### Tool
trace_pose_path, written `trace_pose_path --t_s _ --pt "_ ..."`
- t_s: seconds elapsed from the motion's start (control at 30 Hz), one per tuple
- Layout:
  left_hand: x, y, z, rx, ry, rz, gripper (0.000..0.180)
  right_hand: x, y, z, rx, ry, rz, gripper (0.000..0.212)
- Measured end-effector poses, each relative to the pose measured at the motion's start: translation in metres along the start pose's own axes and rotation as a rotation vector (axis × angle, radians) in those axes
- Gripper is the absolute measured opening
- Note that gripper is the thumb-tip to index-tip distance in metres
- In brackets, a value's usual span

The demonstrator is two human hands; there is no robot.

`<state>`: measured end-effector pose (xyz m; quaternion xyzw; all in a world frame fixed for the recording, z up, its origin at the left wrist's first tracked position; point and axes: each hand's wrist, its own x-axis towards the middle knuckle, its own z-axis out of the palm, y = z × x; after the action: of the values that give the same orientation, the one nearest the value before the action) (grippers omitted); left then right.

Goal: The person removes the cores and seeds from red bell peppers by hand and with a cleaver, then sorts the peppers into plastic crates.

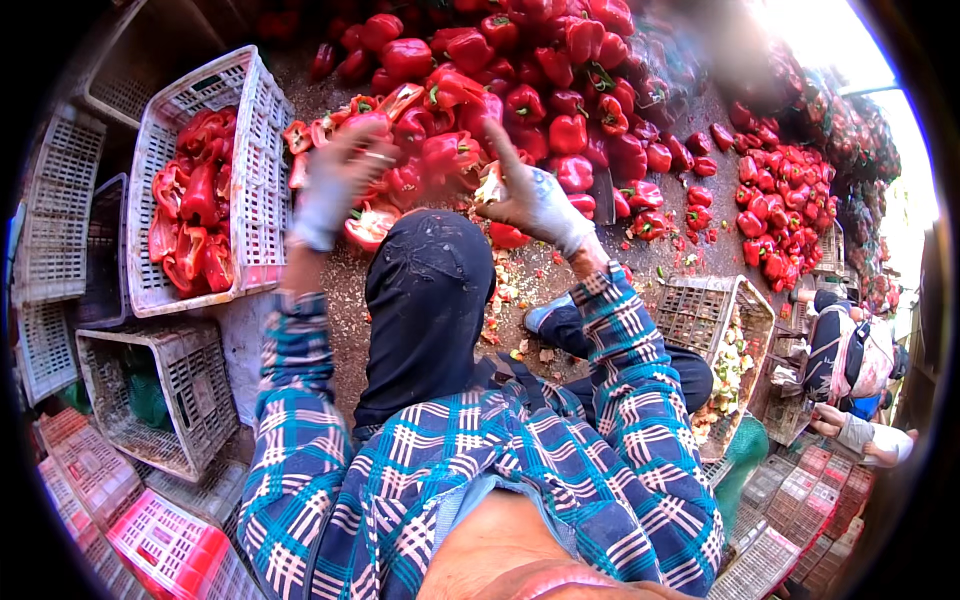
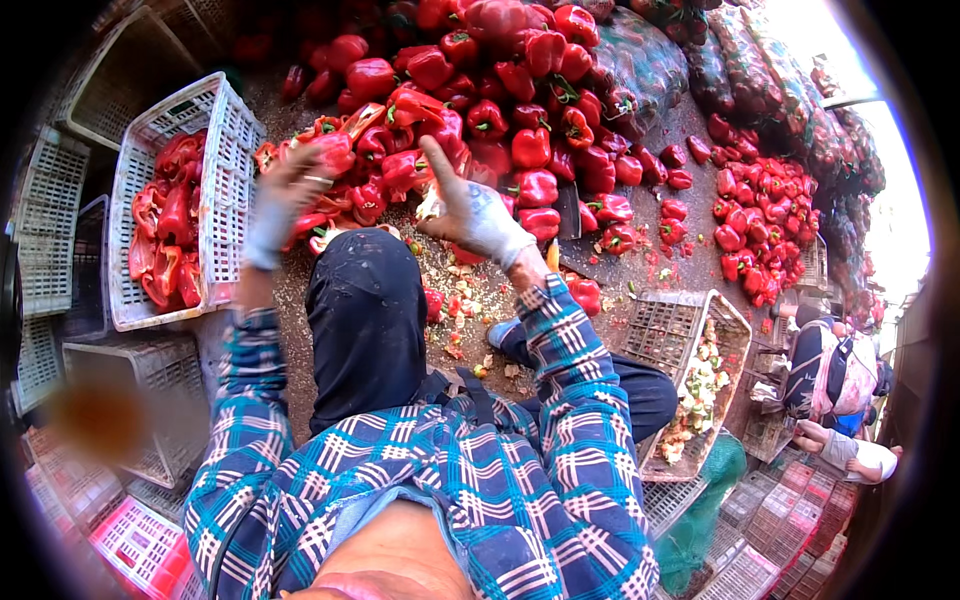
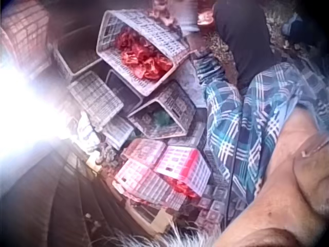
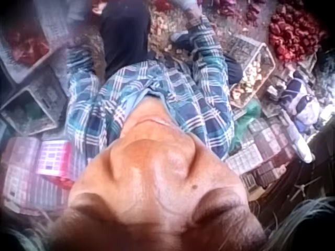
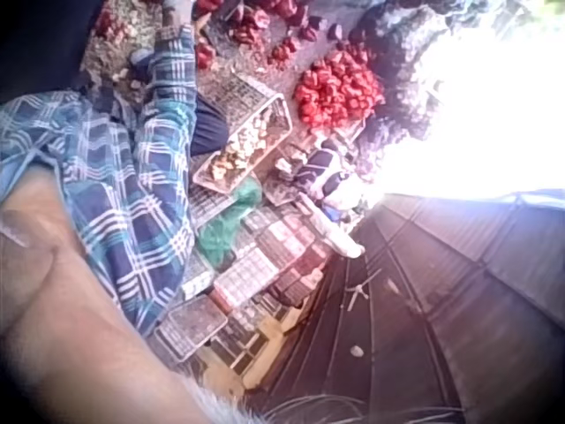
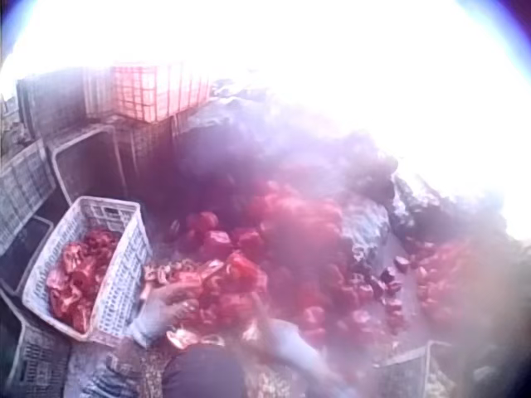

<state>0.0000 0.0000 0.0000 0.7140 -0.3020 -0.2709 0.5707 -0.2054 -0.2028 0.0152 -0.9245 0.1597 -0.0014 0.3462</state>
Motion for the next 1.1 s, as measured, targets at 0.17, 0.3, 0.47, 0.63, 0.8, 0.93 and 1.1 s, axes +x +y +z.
trace_pose_path --t_s 0.17,0.3,0.47,0.63,0.8,0.93,1.1 --pt "0.014 -0.01 0.071 -0.329 -0.547 -0.27 0.044 0.008 -0.015 0.022 0.128 -0.146 -0.005 0.105" --pt "0.031 -0.053 0.089 -0.248 -0.597 -0.125 0.032 0.011 0.011 0.035 0.236 -0.059 -0.087 0.108" --pt "0.035 -0.046 0.099 0.102 -0.598 0.075 0.038 0.006 0.031 0.046 0.276 0.01 -0.031 0.111" --pt "0.038 -0.07 0.098 0.07 -0.57 0.022 0.03 0.011 0.02 0.071 0.182 0.096 0.104 0.105" --pt "0.04 -0.031 0.055 -0.121 -0.102 0.071 0.017 -0.016 0.055 0.029 0.181 0.238 0.242 0.103" --pt "0.023 -0.048 -0.134 0.149 0.625 0.409 0.01 -0.112 0.115 -0.062 -0.008 0.714 0.39 0.039" --pt "-0.012 -0.101 -0.256 1.409 0.727 0.015 0.042 -0.29 0.192 -0.191 -0.742 0.918 0.824 0.084"
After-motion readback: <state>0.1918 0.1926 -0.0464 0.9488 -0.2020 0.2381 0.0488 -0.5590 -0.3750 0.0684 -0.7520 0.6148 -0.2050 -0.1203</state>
